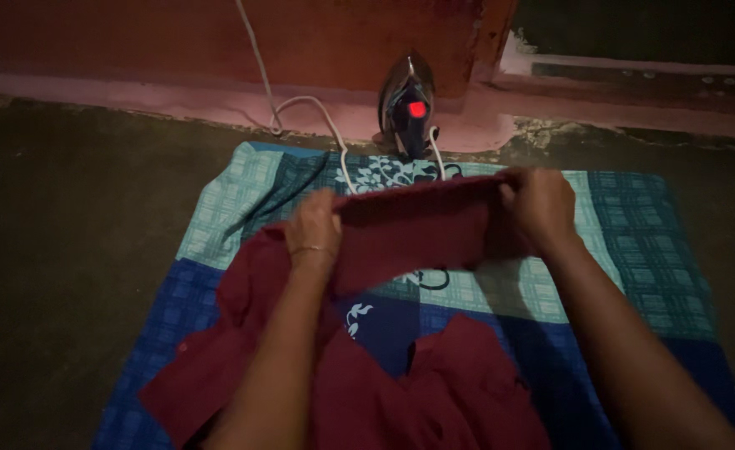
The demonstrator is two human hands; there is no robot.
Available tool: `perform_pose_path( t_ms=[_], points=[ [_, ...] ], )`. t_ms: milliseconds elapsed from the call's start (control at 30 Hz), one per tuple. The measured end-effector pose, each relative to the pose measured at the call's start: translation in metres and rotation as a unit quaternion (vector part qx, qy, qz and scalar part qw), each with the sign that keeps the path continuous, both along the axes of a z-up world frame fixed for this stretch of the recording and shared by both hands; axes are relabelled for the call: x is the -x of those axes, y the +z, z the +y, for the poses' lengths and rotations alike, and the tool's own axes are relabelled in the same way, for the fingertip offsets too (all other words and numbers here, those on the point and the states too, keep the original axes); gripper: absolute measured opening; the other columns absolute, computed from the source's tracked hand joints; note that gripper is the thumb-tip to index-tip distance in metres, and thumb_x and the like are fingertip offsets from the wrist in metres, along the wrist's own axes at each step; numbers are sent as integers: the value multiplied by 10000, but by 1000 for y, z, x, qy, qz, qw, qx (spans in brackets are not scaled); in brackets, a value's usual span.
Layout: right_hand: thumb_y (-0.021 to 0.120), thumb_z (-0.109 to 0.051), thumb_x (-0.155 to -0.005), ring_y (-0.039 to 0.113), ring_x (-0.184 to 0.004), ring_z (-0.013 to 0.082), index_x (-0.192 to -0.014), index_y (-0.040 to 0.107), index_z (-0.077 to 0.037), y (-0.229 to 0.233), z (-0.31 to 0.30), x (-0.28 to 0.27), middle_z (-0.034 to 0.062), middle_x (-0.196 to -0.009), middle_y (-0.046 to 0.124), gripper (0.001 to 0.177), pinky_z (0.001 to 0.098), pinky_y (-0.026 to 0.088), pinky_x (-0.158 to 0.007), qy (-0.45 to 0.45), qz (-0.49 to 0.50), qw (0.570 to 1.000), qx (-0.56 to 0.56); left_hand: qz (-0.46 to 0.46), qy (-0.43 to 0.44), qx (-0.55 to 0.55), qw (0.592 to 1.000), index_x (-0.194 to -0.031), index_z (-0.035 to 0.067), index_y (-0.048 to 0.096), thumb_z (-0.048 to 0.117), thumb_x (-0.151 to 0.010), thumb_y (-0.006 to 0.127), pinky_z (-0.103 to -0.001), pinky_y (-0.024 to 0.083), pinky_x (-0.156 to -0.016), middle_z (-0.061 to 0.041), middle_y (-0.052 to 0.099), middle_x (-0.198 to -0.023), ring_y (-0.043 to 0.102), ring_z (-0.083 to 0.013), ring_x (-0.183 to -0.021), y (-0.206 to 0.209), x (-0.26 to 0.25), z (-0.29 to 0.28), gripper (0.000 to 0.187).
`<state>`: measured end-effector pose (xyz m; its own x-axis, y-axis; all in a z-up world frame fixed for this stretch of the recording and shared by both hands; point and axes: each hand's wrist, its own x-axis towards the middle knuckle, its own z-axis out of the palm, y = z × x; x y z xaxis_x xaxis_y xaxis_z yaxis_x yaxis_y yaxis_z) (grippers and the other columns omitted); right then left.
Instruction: The person irons a maroon shirt laid out on a patterned mat on the floor. They use an electric iron to smooth the fabric, periodically lifting and repositioning the shirt to iron different sections.
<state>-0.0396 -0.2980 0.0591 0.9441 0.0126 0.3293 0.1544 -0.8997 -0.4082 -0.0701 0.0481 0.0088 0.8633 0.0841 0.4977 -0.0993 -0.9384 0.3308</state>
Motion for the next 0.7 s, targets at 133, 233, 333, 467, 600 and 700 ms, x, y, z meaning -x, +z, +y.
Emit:
perform_pose_path(
  t_ms=[133, 233, 333, 467, 600, 700],
  points=[
    [773, -98, -860, 739, -886, 371, -1111, 788, -45, 4, 6, -19, 214, -998, 751, 256, 441, 573, -823, 10, -58, 997, -57, -86, -3, -48, 995, -960, 46, 628, 8, -717, 760, -504, 500, -879, -174, 638, -990, 612, -393, -992, 30, -19, 12, 279],
    [749, -54, -895, 747, -916, 350, -1110, 783, -25, 10, 12, -22, 210, -1037, 752, 219, 422, 582, -859, 31, -118, 987, -101, -142, 18, -73, 987, -1048, 38, 640, -29, -714, 762, -466, 484, -910, -149, 643, -1064, 596, -342, -1018, 54, -22, 15, 362],
    [720, -7, -932, 744, -1017, 321, -1145, 769, -16, 16, 10, -18, 189, -1138, 753, 219, 407, 588, -916, 66, -211, 968, -116, -193, 52, -71, 977, -1016, 58, 623, -20, -743, 782, -476, 472, -957, -131, 624, -1073, 582, -337, -1061, 70, -16, 9, 325],
    [718, -22, -983, 739, -1150, 276, -1212, 761, -44, -3, -12, -1, 156, -1264, 740, 234, 379, 604, -954, 101, -255, 946, -174, -182, 91, -93, 975, -1038, 64, 633, 38, -642, 786, -542, 446, -960, -147, 611, -1100, 570, -347, -1104, 55, 18, -18, 425],
    [727, -29, -891, 717, -1166, 282, -1156, 767, -52, -62, -41, 34, 132, -1283, 732, 269, 379, 579, -902, 60, -190, 969, -143, -84, 29, -76, 993, -991, 82, 628, 93, -608, 813, -545, 446, -918, -133, 607, -1043, 572, -340, -1046, 12, 72, -61, 426],
    [691, -44, -854, 703, -1161, 266, -1169, 770, -80, -105, -56, 60, 104, -1300, 723, 327, 351, 576, -880, 59, -130, 974, -175, -6, -26, -46, 999, -942, 94, 632, 73, -592, 833, -497, 442, -831, -104, 600, -939, 569, -305, -940, -21, 108, -83, 404]
  ],
)
